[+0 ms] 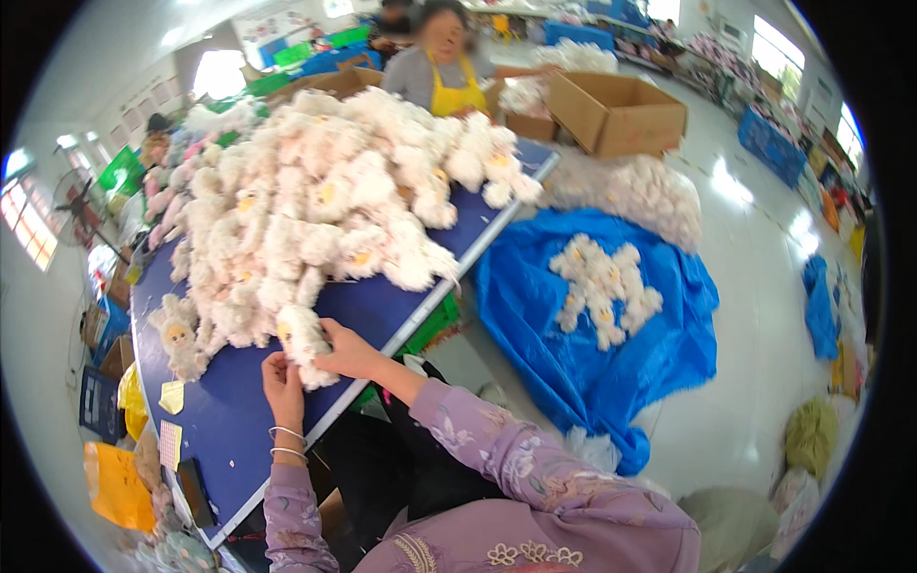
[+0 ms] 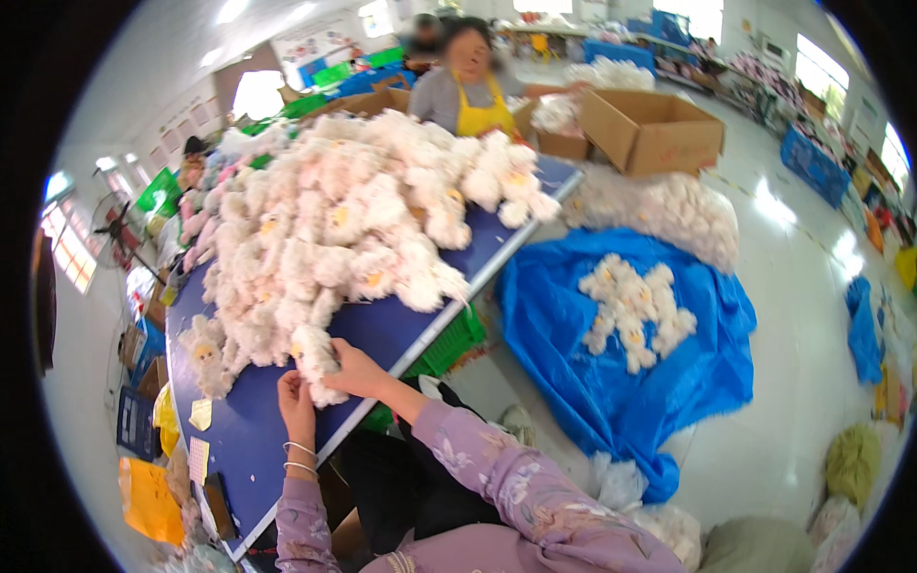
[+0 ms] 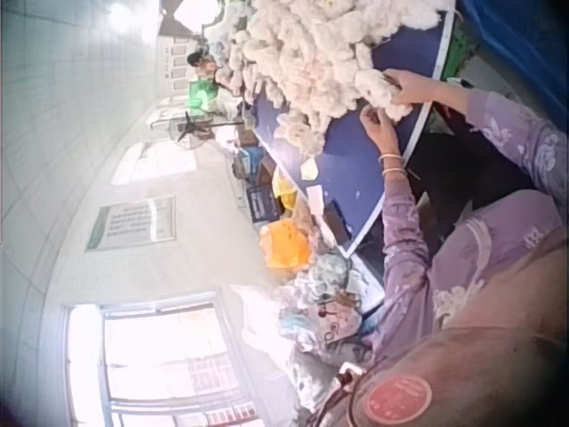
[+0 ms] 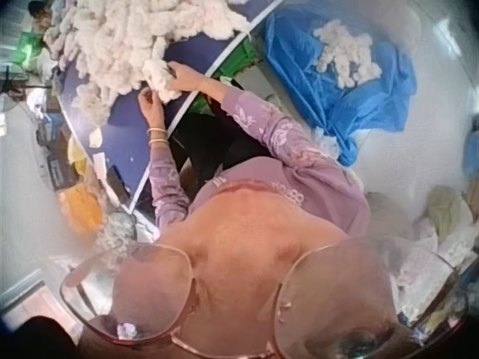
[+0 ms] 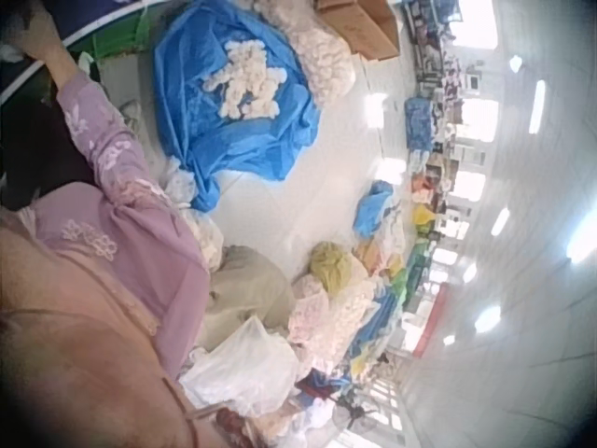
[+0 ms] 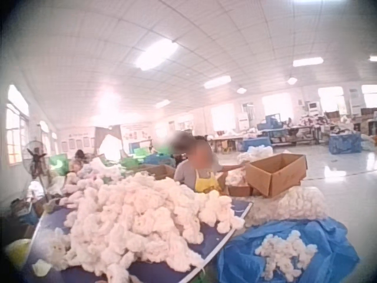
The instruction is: The person trims the fur of small white stuffed toys using scissors. They pick up each toy, cut stray threads and uneven fur, then place the finished toy aside on the table.
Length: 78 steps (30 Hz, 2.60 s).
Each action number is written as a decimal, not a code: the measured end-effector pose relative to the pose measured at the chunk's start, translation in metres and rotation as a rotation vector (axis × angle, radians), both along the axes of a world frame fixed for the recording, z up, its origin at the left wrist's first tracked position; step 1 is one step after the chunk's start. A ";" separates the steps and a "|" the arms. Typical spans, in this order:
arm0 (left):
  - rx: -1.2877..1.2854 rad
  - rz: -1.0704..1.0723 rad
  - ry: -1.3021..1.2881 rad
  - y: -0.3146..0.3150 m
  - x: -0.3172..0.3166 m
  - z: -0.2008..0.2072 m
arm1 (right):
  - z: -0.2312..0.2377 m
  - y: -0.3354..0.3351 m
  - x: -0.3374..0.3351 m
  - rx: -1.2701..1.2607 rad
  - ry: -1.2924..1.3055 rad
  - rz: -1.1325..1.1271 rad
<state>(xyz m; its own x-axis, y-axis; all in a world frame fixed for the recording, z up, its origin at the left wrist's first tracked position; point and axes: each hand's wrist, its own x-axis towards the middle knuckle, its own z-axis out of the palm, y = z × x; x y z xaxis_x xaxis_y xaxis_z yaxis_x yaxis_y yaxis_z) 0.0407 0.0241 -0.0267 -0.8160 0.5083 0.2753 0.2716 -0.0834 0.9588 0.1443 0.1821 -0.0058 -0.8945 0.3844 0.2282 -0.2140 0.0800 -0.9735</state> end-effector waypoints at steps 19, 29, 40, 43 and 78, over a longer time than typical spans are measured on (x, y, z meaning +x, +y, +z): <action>-0.543 -0.129 -0.010 -0.236 0.113 0.071 | -0.032 0.059 0.006 -0.391 0.001 0.024; -0.420 -0.399 -0.288 -0.229 0.088 0.028 | -0.035 0.044 0.002 -0.446 -0.006 0.158; -0.053 -0.761 -0.341 -0.022 0.003 0.059 | 0.013 -0.011 0.029 -0.425 0.005 0.147; 0.182 -0.879 -0.508 -0.012 -0.006 0.056 | 0.009 0.001 0.036 -0.237 -0.052 0.134; 0.623 -0.367 -0.614 -0.027 -0.019 0.051 | 0.042 -0.043 0.047 0.055 -0.427 0.432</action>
<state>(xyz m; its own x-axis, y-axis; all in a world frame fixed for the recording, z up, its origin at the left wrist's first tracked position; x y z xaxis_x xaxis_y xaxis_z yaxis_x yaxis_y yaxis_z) 0.0217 -0.0031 0.0243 -0.7270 0.6678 0.1597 -0.4097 -0.6086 0.6795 0.1911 0.1394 0.0364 -0.9837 -0.0363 -0.1762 0.1704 0.1252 -0.9774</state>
